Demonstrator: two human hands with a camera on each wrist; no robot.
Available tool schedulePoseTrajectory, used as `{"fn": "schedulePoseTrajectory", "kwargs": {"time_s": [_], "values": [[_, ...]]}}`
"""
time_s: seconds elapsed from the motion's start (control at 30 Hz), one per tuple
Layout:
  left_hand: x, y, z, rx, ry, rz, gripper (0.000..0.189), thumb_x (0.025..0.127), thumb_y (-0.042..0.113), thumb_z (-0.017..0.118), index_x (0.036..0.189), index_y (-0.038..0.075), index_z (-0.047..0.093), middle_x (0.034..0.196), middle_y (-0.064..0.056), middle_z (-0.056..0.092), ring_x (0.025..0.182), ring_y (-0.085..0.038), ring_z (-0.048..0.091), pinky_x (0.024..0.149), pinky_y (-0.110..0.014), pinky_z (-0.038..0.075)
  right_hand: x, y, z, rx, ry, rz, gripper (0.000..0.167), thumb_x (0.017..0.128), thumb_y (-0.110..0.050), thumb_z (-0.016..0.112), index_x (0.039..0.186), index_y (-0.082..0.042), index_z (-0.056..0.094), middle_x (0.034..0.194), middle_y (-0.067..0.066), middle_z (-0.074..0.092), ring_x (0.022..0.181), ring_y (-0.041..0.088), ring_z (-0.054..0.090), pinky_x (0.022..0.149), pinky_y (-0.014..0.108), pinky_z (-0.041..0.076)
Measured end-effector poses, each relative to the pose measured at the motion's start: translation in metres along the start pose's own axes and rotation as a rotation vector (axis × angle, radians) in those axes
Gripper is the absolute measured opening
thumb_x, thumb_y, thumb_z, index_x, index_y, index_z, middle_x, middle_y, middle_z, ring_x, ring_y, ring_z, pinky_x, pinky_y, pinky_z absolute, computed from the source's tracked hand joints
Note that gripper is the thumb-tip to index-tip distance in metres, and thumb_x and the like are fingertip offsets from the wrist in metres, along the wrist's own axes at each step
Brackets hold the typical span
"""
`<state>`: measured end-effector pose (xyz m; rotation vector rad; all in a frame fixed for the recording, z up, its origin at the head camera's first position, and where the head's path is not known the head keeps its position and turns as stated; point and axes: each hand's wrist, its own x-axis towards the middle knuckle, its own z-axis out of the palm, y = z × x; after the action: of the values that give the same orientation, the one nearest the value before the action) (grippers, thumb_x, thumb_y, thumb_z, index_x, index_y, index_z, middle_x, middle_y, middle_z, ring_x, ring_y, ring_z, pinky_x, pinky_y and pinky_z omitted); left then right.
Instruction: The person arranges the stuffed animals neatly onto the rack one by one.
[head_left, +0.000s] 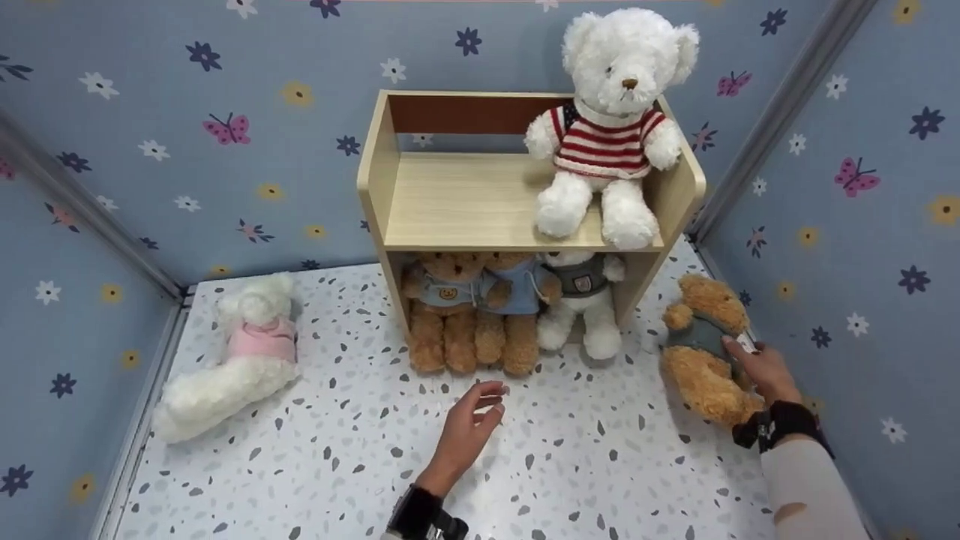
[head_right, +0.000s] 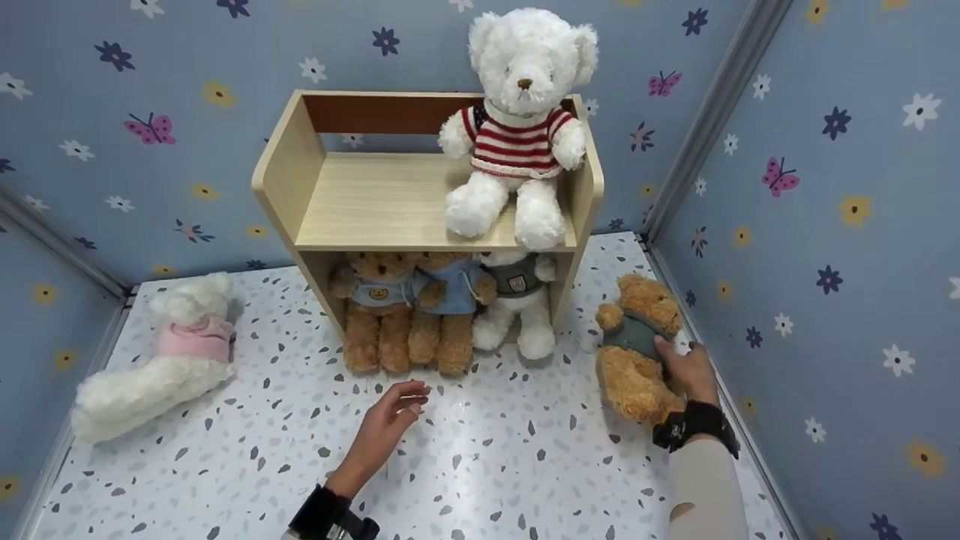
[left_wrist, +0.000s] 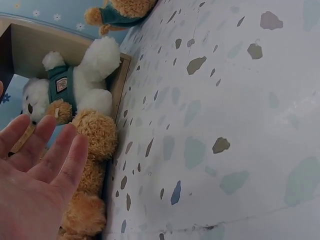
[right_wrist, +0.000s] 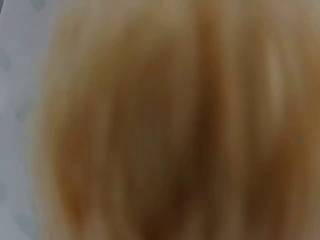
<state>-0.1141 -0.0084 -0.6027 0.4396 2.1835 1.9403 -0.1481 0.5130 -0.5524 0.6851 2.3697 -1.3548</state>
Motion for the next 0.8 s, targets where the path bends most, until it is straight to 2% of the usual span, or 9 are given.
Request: {"fn": "schedulePoseTrajectory", "kwargs": {"time_s": [0.03,0.1,0.17,0.27,0.3,0.37,0.47,0.57,0.8], "values": [[0.000,-0.001,-0.001,0.001,0.003,0.001,0.039,0.108,0.022,0.057,0.144,0.007,0.055,0.138,-0.018,0.060,0.130,-0.034,0.058,0.103,-0.046,0.049,0.003,0.002,0.002,-0.007,-0.002,-0.004,0.110,0.101,-0.069,0.042,0.160,0.007,-0.011,0.164,0.040,-0.001,0.145,0.055,0.027,0.113,0.065,0.034],[0.000,-0.002,-0.002,0.007,0.013,0.009,0.038,0.108,0.021,0.058,0.143,0.006,0.056,0.137,-0.018,0.061,0.129,-0.035,0.058,0.102,-0.046,0.050,0.007,0.005,0.006,-0.037,-0.006,-0.018,0.112,0.099,-0.071,0.044,0.161,0.006,-0.009,0.144,0.042,0.041,0.116,0.044,0.058,0.096,0.053,0.050],[-0.001,-0.003,-0.004,0.011,0.020,0.008,0.038,0.107,0.020,0.058,0.142,0.005,0.056,0.137,-0.018,0.061,0.128,-0.035,0.059,0.102,-0.047,0.050,0.009,0.006,0.010,-0.086,-0.029,-0.048,0.112,0.100,-0.070,0.045,0.160,0.007,-0.009,0.111,0.026,0.061,0.088,0.029,0.060,0.081,0.044,0.050],[-0.001,-0.003,-0.006,0.014,0.028,0.003,0.037,0.107,0.019,0.058,0.141,0.005,0.057,0.136,-0.015,0.062,0.127,-0.035,0.060,0.101,-0.046,0.050,0.012,0.000,0.015,-0.179,-0.084,-0.085,0.112,0.101,-0.067,0.047,0.159,0.010,-0.008,0.077,0.006,0.054,0.073,0.022,0.057,0.079,0.041,0.046],[-0.001,-0.003,-0.006,0.012,0.026,-0.002,0.037,0.107,0.019,0.057,0.142,0.005,0.057,0.136,-0.016,0.062,0.128,-0.035,0.059,0.101,-0.046,0.050,0.013,-0.004,0.017,-0.201,-0.102,-0.099,0.111,0.102,-0.065,0.049,0.159,0.012,-0.007,0.079,0.006,0.059,0.077,0.023,0.059,0.082,0.041,0.046],[-0.001,-0.002,-0.006,0.010,0.018,-0.004,0.038,0.107,0.020,0.057,0.142,0.005,0.056,0.136,-0.018,0.062,0.128,-0.036,0.059,0.101,-0.045,0.050,0.012,-0.009,0.020,-0.227,-0.120,-0.114,0.101,0.101,-0.063,0.052,0.156,0.015,0.019,0.076,0.006,0.060,0.075,0.025,0.059,0.082,0.043,0.046],[-0.001,-0.002,-0.005,0.020,0.012,-0.008,0.038,0.107,0.021,0.057,0.142,0.006,0.056,0.136,-0.020,0.061,0.127,-0.034,0.060,0.100,-0.044,0.051,0.012,-0.011,0.024,-0.188,-0.126,-0.103,0.063,0.099,-0.061,0.060,0.101,0.001,0.062,0.058,-0.006,0.044,0.053,0.013,0.043,0.067,0.037,0.043],[-0.002,-0.003,-0.006,0.024,0.019,-0.002,0.038,0.107,0.021,0.058,0.142,0.006,0.057,0.135,-0.018,0.062,0.126,-0.032,0.061,0.100,-0.044,0.051,0.010,-0.005,0.028,-0.069,-0.122,-0.079,0.054,0.097,-0.059,0.066,0.065,-0.021,0.042,0.052,-0.008,0.033,0.046,0.009,0.031,0.060,0.034,0.040],[-0.002,-0.003,-0.007,-0.022,0.024,-0.007,0.037,0.107,0.019,0.058,0.141,0.004,0.057,0.136,-0.021,0.061,0.128,-0.036,0.059,0.100,-0.038,0.052,-0.005,0.008,0.042,0.148,-0.070,-0.158,0.041,0.096,-0.048,0.073,0.080,-0.018,0.050,0.053,-0.009,0.031,0.045,0.009,0.028,0.053,0.037,0.035]]}}
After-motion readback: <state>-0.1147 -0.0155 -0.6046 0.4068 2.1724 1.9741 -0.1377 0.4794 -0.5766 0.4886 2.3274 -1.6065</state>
